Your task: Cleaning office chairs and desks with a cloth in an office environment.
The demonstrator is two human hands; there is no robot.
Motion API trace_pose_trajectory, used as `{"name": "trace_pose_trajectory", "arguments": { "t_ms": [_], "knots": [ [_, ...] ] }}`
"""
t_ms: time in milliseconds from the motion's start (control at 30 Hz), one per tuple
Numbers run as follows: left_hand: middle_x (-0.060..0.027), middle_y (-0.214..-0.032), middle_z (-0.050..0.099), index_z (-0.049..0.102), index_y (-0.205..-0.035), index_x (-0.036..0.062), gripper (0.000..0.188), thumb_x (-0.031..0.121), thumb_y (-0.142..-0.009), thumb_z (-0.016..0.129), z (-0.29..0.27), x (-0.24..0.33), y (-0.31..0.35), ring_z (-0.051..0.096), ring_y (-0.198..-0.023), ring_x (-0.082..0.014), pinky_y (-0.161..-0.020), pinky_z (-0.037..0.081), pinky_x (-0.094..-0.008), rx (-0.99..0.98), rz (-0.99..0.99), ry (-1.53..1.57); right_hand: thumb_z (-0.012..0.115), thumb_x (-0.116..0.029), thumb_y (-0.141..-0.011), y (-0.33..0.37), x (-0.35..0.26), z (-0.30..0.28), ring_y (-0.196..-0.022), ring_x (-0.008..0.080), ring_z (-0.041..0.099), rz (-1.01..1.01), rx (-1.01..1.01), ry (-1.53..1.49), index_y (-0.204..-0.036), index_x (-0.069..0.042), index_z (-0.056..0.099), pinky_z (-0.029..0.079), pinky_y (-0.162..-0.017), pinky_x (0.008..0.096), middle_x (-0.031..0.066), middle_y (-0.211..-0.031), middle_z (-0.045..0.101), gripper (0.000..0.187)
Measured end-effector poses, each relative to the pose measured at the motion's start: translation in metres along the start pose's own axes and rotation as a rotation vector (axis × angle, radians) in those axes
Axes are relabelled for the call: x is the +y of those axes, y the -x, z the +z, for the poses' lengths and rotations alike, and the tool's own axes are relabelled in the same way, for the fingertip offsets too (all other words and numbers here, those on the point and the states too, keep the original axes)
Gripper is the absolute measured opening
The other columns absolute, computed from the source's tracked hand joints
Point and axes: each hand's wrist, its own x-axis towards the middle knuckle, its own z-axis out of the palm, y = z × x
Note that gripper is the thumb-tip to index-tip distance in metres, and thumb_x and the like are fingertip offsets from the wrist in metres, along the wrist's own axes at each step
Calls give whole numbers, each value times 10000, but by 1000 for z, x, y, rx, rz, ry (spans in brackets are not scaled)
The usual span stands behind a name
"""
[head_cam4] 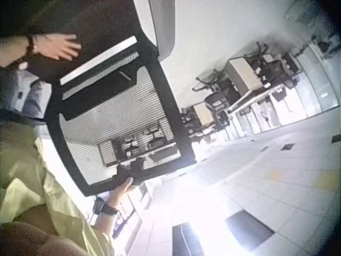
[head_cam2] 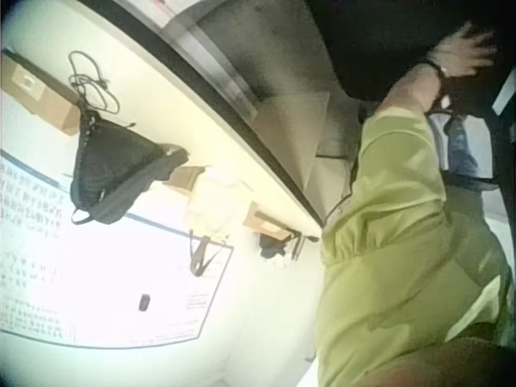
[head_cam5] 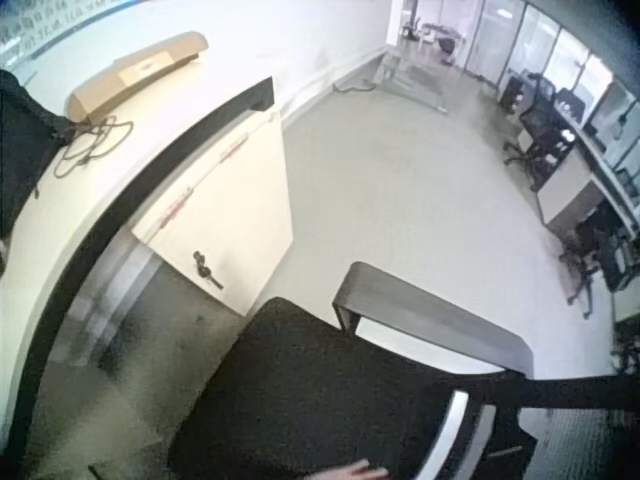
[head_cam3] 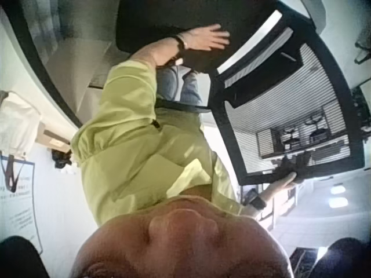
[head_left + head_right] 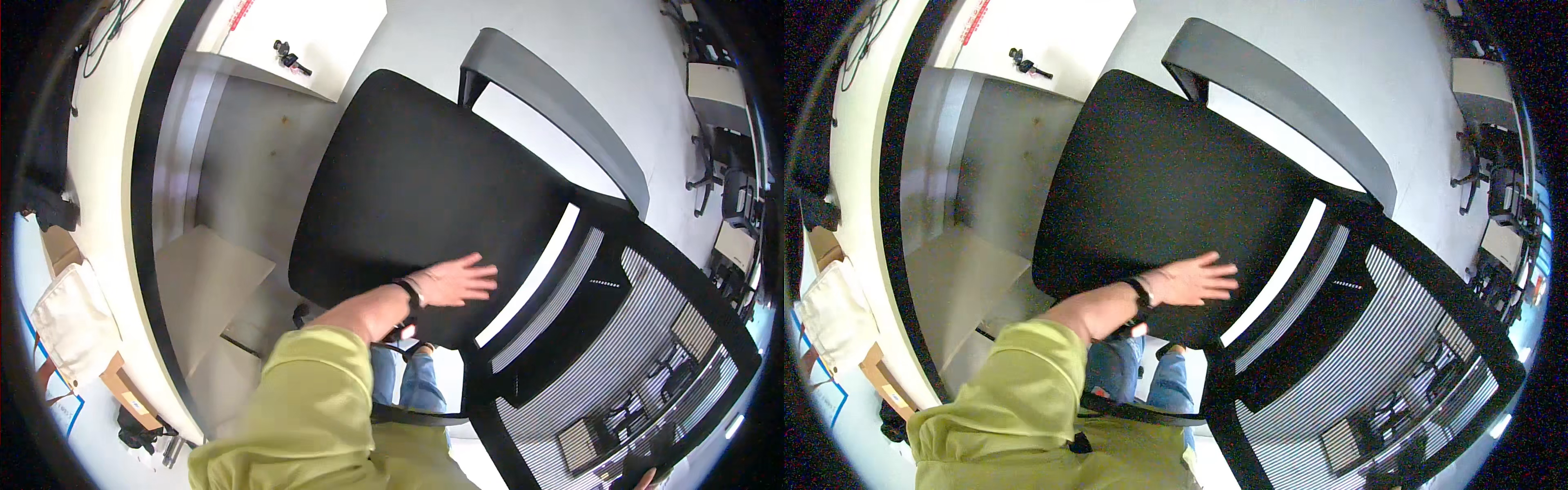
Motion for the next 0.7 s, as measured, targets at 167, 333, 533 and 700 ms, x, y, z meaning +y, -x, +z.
{"name": "trace_pose_trajectory", "arguments": {
  "t_ms": [167, 333, 533, 700],
  "knots": [
    [-6, -1435, 308, 403, -1335, 232, 527, 388, -838, 488, -69, -65, 85, 227, -1332, -229, -978, 253, -488, -36, -506, -4, 587, -234, -865, 6, 0, -2, -871, 304, 596, 37, -5, 7, -1329, 58, 263, 557, -698, 386, 249, -1137, 526, 637],
    [-67, -1418, 295, 371, -1336, 211, 581, 310, -795, 557, -111, -97, 127, 239, -1309, -292, -934, 327, -472, -117, -1083, -124, 589, -236, -864, 10, 6, -6, -871, 304, 595, 73, -11, 13, -1328, 55, 265, 557, -698, 386, 247, -1138, 526, 637],
    [-126, -1494, 146, 205, -1420, 77, 615, 267, -878, 425, -61, -120, 197, 85, -1378, -352, -1062, 180, -565, 107, -1520, -142, 592, -239, -863, 11, 27, -4, -870, 303, 595, 128, -36, -14, -1327, 52, 268, 557, -698, 385, 245, -1140, 525, 636],
    [-133, -1204, 420, 471, -1153, 109, 445, 306, -762, 549, -118, -84, 70, 387, -1138, -338, -812, 393, -417, -2, -1215, -87, 594, -241, -862, 20, 37, -12, -869, 302, 595, 179, -8, 7, -1327, 50, 271, 557, -698, 385, 243, -1141, 524, 636]
  ]
}}
